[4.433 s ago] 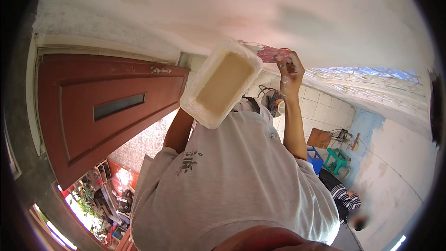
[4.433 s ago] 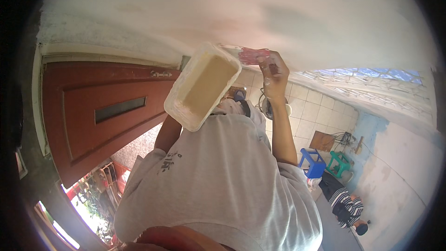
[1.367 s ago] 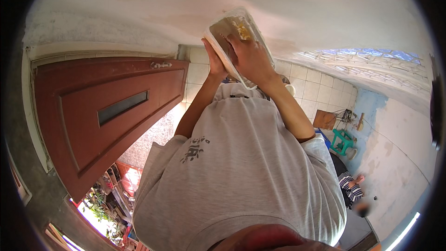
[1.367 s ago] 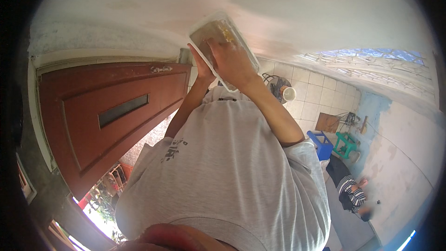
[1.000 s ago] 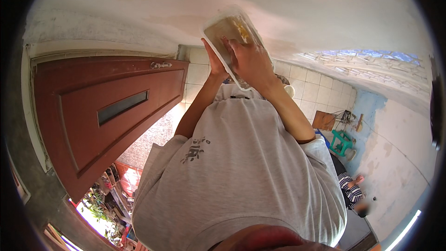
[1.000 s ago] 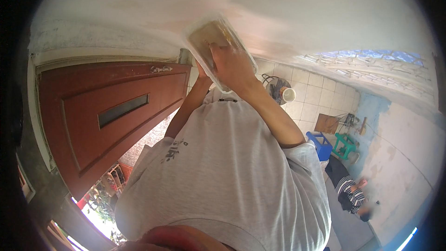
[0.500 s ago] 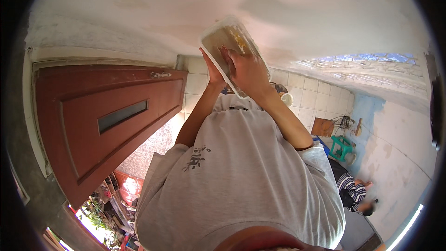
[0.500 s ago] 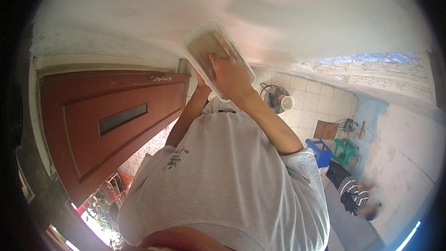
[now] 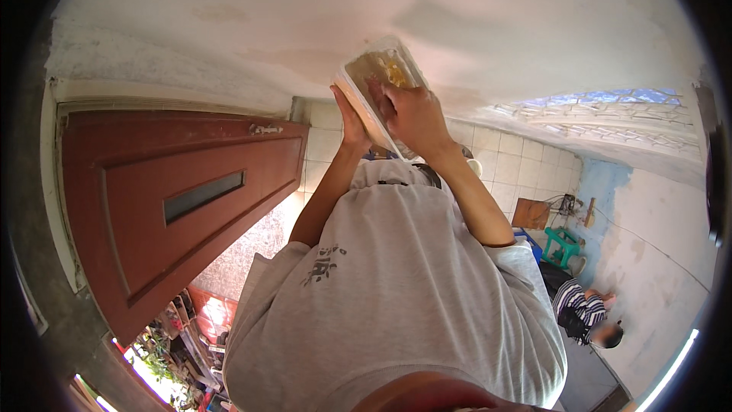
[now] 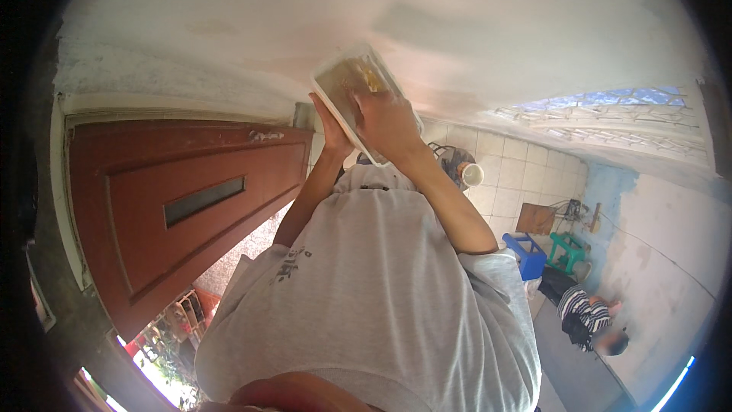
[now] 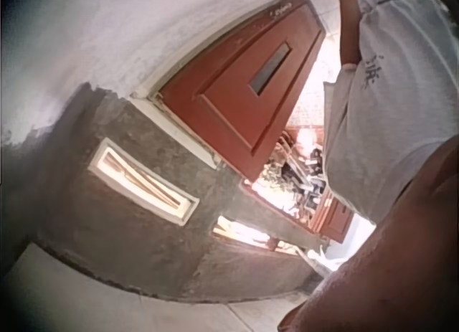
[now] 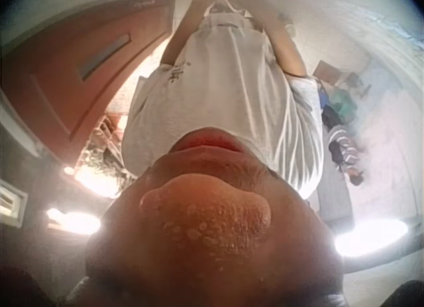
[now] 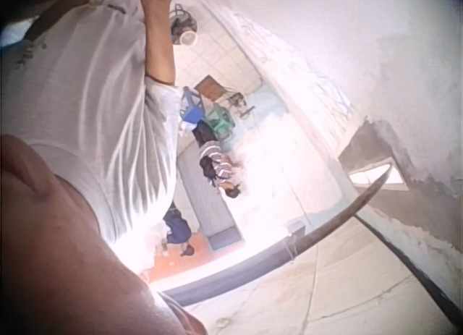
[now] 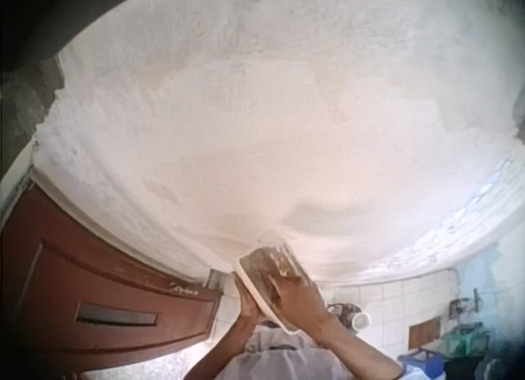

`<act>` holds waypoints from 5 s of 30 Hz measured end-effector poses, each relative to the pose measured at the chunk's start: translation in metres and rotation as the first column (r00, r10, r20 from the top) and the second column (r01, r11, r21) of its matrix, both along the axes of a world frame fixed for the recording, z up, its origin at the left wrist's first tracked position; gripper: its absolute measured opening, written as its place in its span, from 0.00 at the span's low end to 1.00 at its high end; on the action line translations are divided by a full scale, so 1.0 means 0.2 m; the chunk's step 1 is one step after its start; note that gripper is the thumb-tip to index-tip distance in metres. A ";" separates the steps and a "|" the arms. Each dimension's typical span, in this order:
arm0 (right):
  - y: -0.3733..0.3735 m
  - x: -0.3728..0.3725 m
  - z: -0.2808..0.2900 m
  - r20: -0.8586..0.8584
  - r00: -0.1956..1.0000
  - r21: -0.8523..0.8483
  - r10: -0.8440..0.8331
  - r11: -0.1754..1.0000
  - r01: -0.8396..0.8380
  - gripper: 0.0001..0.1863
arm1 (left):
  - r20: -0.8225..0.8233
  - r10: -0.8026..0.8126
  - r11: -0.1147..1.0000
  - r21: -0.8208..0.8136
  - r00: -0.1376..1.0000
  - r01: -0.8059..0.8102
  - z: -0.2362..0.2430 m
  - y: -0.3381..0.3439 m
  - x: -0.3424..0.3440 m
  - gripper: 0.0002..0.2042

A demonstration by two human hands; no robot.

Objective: The person applies plaster to an interior wall using a hand tool. The person repeatedly loads a red scraper with white plaster from a plastic container and spreads it onto the wall's surface.

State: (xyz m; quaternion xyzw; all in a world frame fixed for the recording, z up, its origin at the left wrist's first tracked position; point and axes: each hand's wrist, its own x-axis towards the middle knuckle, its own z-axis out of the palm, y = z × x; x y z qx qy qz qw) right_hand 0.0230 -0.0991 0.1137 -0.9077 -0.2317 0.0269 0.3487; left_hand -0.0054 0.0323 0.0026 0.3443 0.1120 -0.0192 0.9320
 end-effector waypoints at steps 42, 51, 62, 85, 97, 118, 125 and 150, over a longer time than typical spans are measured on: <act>-0.29 -0.09 0.11 -0.740 0.672 0.644 0.012 0.301 0.703 0.12 | -0.018 -0.189 0.927 -0.332 0.982 0.172 -0.05 0.05 -0.03 0.41; -0.32 -0.18 0.20 -0.718 0.590 0.596 0.369 -0.112 0.796 0.18 | 0.039 -0.333 0.767 -0.570 0.942 0.295 -0.05 0.01 -0.04 0.39; -0.23 -0.19 0.49 -0.563 0.820 0.806 0.099 -0.153 0.572 0.22 | 0.067 -0.469 0.685 -0.603 0.881 0.410 -0.10 0.12 0.02 0.38; -0.71 0.80 1.76 0.963 -0.270 0.196 -0.026 0.756 0.625 0.21 | 0.093 -0.592 0.723 -0.378 0.801 0.578 -0.11 0.04 0.22 0.32; -0.95 0.55 1.61 0.855 -0.100 0.498 -0.509 0.751 0.433 0.22 | 0.107 -0.634 0.671 -0.416 0.765 0.614 -0.07 0.02 0.25 0.33; -0.79 0.60 1.86 0.879 -0.308 0.462 -0.365 0.811 0.357 0.19 | 0.108 -0.604 0.694 -0.417 0.790 0.587 -0.04 0.01 0.17 0.35; -0.57 0.86 2.02 0.910 -0.358 0.380 -0.210 0.767 0.517 0.16 | 0.200 -0.530 0.750 -0.342 0.824 0.566 -0.10 0.00 0.14 0.35; -0.34 0.78 1.72 0.960 -0.274 0.102 0.061 0.833 0.544 0.21 | 0.129 -0.505 0.743 -0.439 0.854 0.506 -0.09 0.12 0.04 0.33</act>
